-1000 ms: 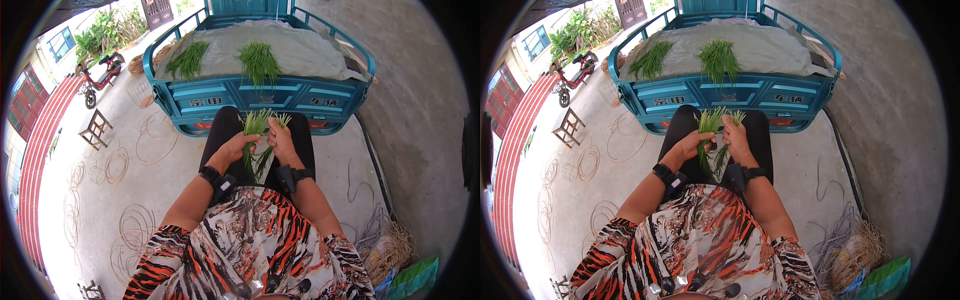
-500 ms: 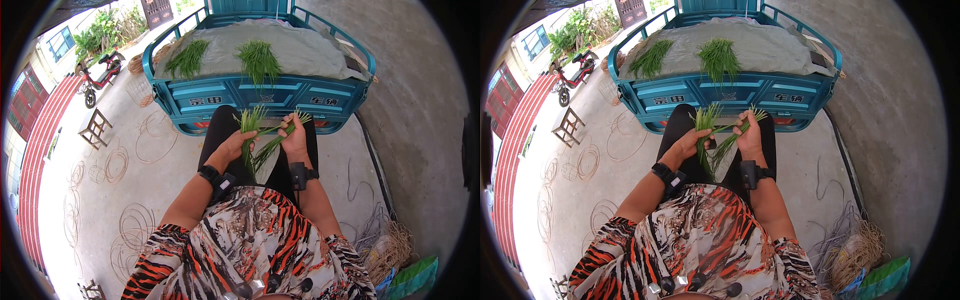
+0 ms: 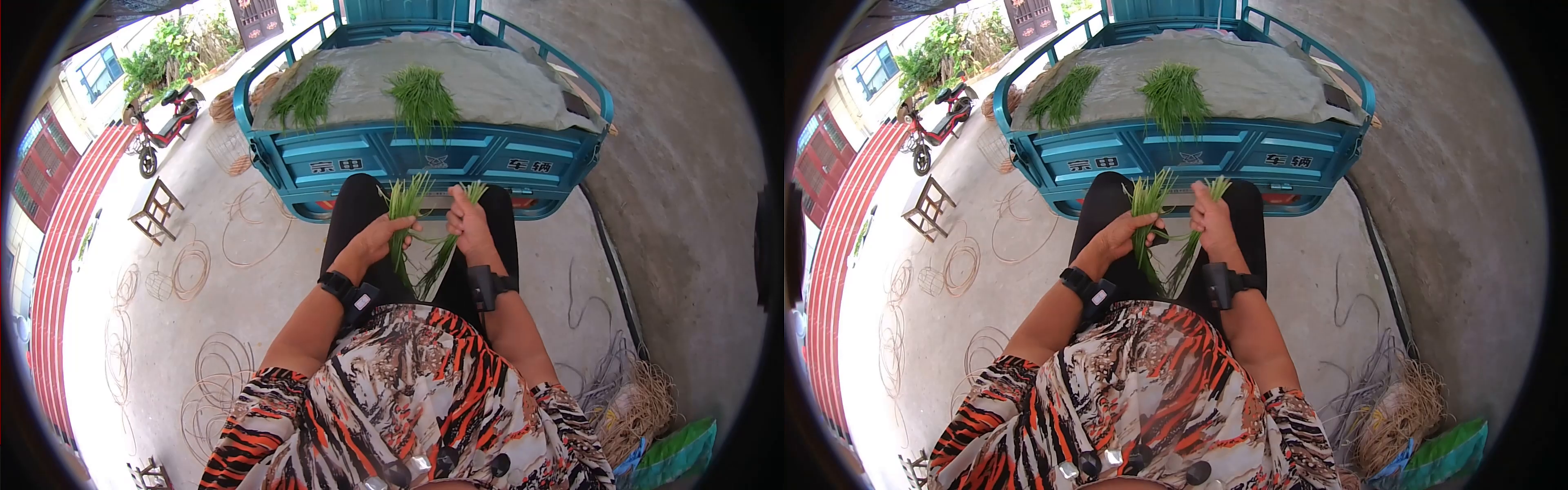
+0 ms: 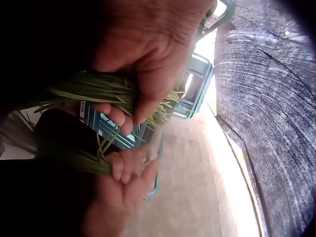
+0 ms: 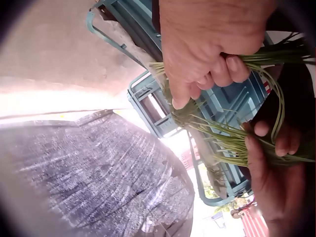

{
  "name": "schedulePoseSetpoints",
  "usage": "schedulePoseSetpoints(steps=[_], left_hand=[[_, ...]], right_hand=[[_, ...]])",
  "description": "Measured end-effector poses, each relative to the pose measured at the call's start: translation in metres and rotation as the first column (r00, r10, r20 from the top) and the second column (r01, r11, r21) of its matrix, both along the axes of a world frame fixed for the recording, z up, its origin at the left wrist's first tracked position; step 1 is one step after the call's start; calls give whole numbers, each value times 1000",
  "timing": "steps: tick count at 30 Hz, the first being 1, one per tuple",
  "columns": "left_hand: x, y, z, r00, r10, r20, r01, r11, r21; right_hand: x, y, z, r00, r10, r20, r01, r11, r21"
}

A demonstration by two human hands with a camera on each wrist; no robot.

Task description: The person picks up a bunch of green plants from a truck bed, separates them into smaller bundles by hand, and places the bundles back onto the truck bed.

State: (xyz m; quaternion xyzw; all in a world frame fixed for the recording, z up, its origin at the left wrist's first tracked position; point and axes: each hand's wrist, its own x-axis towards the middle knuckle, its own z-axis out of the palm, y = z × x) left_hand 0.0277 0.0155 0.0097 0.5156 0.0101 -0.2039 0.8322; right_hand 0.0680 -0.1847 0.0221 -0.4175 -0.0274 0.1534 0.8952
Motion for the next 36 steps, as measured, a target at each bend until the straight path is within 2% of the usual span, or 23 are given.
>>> schedulePoseSetpoints(steps=[3,9,12,14,16,19,22,25,28,32,35,36], left_hand=[[1,1,-1,999,-50,18,49,997,53],[-1,-2,0,993,-107,50,101,988,114],[-2,-2,2,993,-102,51,95,988,120],[-3,-2,4,994,-101,51,94,988,121],[-3,-2,5,993,-104,52,97,988,121],[-2,-2,1,1000,-14,4,13,996,83],[1,-1,-2,1000,18,-15,-18,1000,18],[2,-1,-3,1000,-20,3,20,999,41],[0,-2,1,996,-85,22,83,994,77],[-3,-4,4,990,-136,47,130,985,112],[-3,-4,4,989,-144,43,138,982,127],[-2,-4,3,989,-141,37,135,983,126]], right_hand=[[-4,11,0,1000,-4,-19,1,991,-135],[-10,15,0,998,7,68,7,977,-215],[-5,10,-5,996,-25,88,33,995,-90],[1,3,-6,995,-80,64,74,993,92],[7,-5,-6,990,-136,36,124,962,242],[10,-9,4,976,-214,-48,215,894,393],[16,-14,-14,995,-56,86,16,914,405],[6,-14,-9,998,37,43,-40,997,65],[-4,1,2,999,-22,41,29,984,-177],[-11,13,4,998,43,39,-32,965,-259],[-9,12,-2,993,106,59,-84,954,-287],[-8,11,-3,993,81,81,-58,964,-258]])
